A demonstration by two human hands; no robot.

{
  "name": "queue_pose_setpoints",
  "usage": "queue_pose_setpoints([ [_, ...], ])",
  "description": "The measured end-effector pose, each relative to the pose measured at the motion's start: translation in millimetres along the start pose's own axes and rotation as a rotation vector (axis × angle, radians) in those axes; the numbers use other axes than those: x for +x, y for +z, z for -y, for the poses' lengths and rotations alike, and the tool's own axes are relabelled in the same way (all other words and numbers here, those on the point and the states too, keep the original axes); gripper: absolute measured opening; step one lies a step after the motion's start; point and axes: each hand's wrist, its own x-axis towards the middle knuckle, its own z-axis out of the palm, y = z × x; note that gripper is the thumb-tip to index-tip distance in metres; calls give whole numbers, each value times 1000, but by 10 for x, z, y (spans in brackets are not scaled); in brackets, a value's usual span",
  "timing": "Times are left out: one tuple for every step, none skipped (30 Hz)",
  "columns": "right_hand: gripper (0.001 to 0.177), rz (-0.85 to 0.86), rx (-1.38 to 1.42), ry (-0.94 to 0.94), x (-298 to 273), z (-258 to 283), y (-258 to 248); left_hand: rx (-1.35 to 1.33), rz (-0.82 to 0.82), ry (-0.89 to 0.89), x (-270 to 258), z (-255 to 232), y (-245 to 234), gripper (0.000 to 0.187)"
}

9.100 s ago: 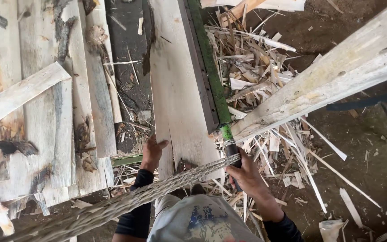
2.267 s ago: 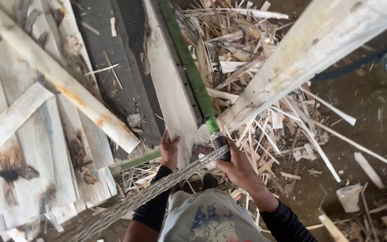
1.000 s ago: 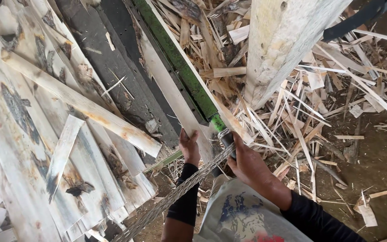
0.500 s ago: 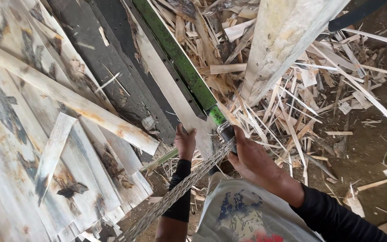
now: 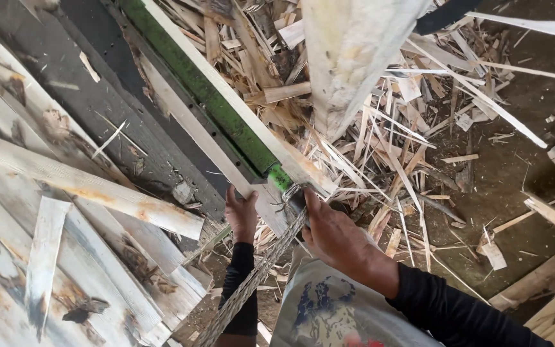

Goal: The recorder uses a large manual lever-operated blade to trim and debark wooden planks in a workshop.

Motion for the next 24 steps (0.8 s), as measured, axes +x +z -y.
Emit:
queue_pose_setpoints([
  [72, -4, 8, 0, -10, 5, -34, 8, -2, 4, -16, -48, -13, 79],
  [72, 1, 15, 3, -18, 19, -59, -3, 21, -18, -29, -89, -34, 80],
  [73, 9, 19, 4, -21, 34, -86, -16, 41, -43, -44, -125, -53, 81],
  [73, 8, 24, 1, -29, 5, -72, -12, 37, -42, -6, -45, -12, 81],
  [71, -33, 28, -63, -39, -23, -56, -31, 13, 9, 19, 48, 30, 81],
  [69, -74, 32, -127, -45, -42, -31, -49, -11, 61, 49, 148, 62, 80],
  [69, -68, 32, -134, -61, -120, 31, -52, -19, 56, 9, 77, 38, 80],
  [69, -107, -69, -236, -74, -192, 97, -92, 0, 13, -28, 8, 7, 80],
  [70, -147, -167, -341, -69, -257, 169, -131, 15, -28, -45, -61, -41, 81],
  [70, -144, -166, -351, -48, -141, 75, -134, 5, -31, -39, 27, 9, 81],
  [67, -2, -81, -133, -17, -18, -13, -151, -31, 62, -16, 114, 36, 78],
  [65, 143, 2, 85, 11, 100, -106, -168, -66, 154, 7, 196, 68, 76],
  [65, 140, 3, 79, 12, 100, -74, -168, -71, 158, 12, 195, 49, 76],
  [68, 74, -15, 41, 14, 92, -47, -172, -48, 107, 17, 189, 39, 77],
  [71, 8, -32, 8, 2, 72, -30, -175, -18, 58, 12, 174, 53, 79],
  [71, 3, -32, 7, 30, 76, -69, -175, -18, 62, 28, 112, 54, 79],
  [70, 54, -23, 55, 28, 91, -84, -138, -17, 68, -3, 93, 29, 79],
  [70, 106, -14, 102, 25, 103, -99, -102, -16, 74, -34, 74, 6, 79],
  [70, 104, -11, 102, 18, 61, -54, -99, -16, 76, -25, 100, 6, 79],
  [69, 71, -16, 69, 9, 23, -9, -86, -13, 66, -19, 126, 2, 78],
  [68, 35, -24, 39, -6, -25, 15, -76, -7, 59, -16, 130, 24, 78],
  [68, 31, -25, 41, -4, 15, -28, -76, -5, 63, 4, 63, -5, 78],
  [66, 80, -63, 48, -17, 55, -68, -41, 20, 22, -1, 16, -25, 79],
  [65, 129, -102, 55, -25, 100, -100, -6, 44, -19, -2, -27, -51, 80],
])
